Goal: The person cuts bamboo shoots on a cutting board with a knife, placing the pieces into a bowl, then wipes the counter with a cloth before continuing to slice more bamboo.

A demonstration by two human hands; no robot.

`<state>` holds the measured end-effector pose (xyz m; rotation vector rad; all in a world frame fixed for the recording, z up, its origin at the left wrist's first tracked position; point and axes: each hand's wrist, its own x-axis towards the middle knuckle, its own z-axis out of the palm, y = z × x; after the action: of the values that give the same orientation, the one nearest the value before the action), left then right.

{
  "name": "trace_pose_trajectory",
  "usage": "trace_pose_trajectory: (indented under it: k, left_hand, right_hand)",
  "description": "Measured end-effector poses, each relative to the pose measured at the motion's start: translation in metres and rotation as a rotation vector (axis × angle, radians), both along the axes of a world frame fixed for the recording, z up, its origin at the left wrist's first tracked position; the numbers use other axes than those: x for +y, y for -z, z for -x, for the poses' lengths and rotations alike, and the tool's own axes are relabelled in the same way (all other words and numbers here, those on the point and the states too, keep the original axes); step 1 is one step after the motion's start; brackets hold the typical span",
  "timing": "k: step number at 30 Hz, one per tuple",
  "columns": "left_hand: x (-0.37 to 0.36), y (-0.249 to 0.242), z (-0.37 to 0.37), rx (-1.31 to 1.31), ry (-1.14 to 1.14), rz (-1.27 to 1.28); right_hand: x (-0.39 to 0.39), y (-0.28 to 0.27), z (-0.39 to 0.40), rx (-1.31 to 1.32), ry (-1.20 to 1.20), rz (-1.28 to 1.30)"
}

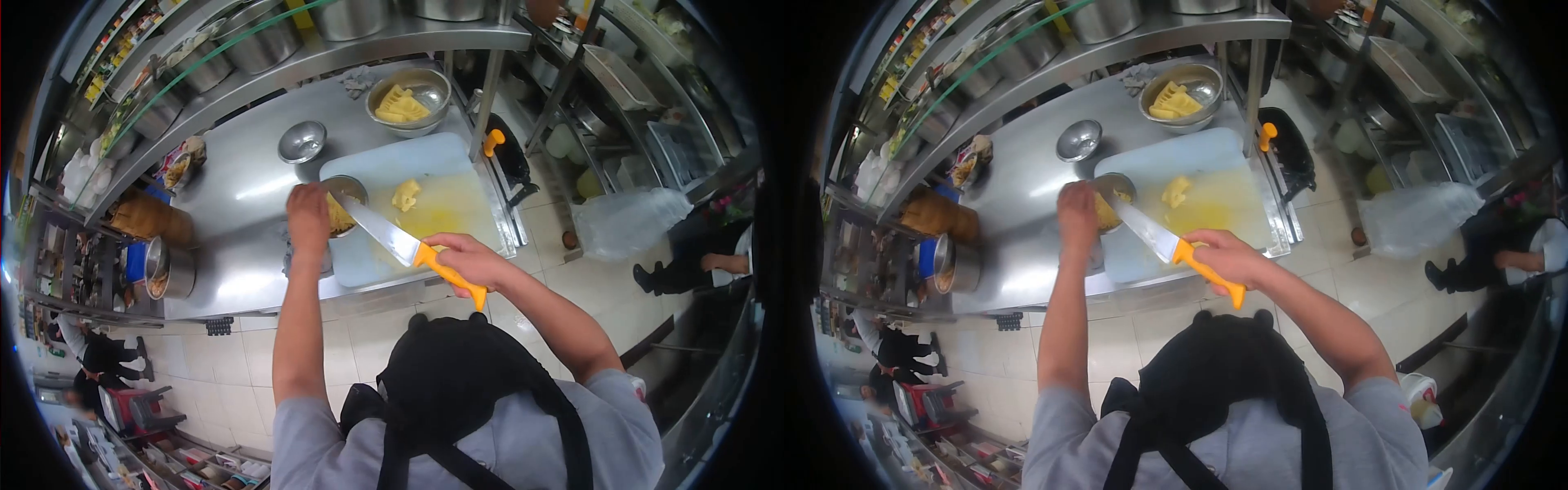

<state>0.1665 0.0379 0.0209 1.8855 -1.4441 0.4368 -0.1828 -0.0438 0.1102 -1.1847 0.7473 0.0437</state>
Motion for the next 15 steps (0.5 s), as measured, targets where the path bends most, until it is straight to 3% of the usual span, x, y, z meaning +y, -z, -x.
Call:
trace_pose_trajectory:
  k: [4, 6, 8, 9, 12, 14, 15]
  left_hand:
    - [-0.004, -0.012, 0.004, 0.025, -0.171, 0.024]
    - [-0.014, -0.019, 0.025, 0.081, -0.139, 0.034]
    - [-0.029, -0.022, 0.051, 0.051, 0.114, 0.005]
    - [-0.034, -0.03, 0.077, 0.0, 0.174, 0.049]
    - [-0.012, -0.033, 0.118, -0.029, 0.236, -0.225]
    - [0.027, -0.026, 0.117, 0.072, 0.098, -0.126]
    - [0.05, -0.009, 0.099, 0.165, -0.044, -0.184]
  right_hand:
    - [0.004, -0.006, 0.061, 0.009, 0.022, 0.099]
    - [0.012, -0.006, 0.093, 0.064, 0.165, 0.318]
    - [0.014, 0.007, 0.112, 0.115, 0.235, 0.444]
    - [0.009, 0.037, 0.118, 0.062, 0.266, 0.72]
    - [-0.018, 0.17, 0.144, 0.007, 0.274, 1.489]
    - [-0.009, 0.096, 0.134, 0.268, 0.285, 0.584]
    - [-0.007, 0.086, 0.138, 0.265, 0.302, 0.505]
